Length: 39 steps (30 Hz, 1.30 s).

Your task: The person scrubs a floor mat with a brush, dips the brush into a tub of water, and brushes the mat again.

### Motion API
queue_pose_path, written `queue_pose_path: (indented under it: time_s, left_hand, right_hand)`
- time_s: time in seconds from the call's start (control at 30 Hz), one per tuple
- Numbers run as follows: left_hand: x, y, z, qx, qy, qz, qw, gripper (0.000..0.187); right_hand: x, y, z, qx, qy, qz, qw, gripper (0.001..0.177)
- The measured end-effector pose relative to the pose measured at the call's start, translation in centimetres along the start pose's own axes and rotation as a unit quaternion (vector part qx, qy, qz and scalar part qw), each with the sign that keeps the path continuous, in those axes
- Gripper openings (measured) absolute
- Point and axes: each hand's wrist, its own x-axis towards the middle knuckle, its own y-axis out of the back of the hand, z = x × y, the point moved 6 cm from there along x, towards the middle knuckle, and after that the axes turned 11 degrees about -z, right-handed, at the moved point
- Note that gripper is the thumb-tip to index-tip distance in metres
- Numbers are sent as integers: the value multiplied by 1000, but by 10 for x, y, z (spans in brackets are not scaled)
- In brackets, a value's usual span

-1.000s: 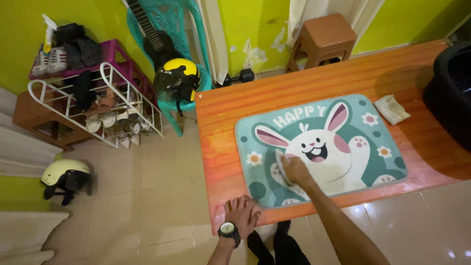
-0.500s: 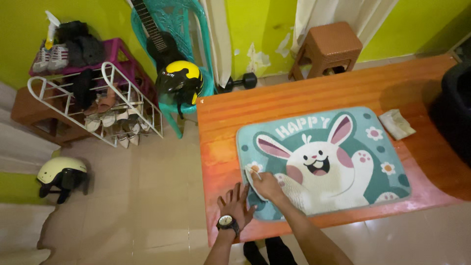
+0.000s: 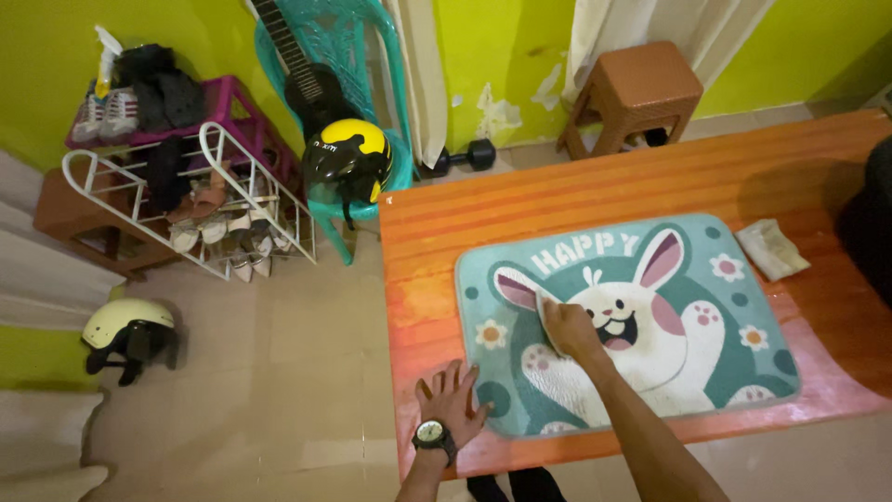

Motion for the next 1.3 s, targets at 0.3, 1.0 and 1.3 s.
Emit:
queue_pose_path:
  time_s: [0.3,1.0,1.3]
  left_hand:
    - [30,16,-5,-46,-4,26,999,87]
    - [31,32,-6,-33,29,-62,997,89]
    - [32,33,-8,-35,22,-43,998,89]
  right_hand:
    - [3,-27,-123,186,-57,-89,977,53]
    - [49,16,4,170,-107,5,980,68]
    - [38,-42,-118,359,-147,-219,895,50]
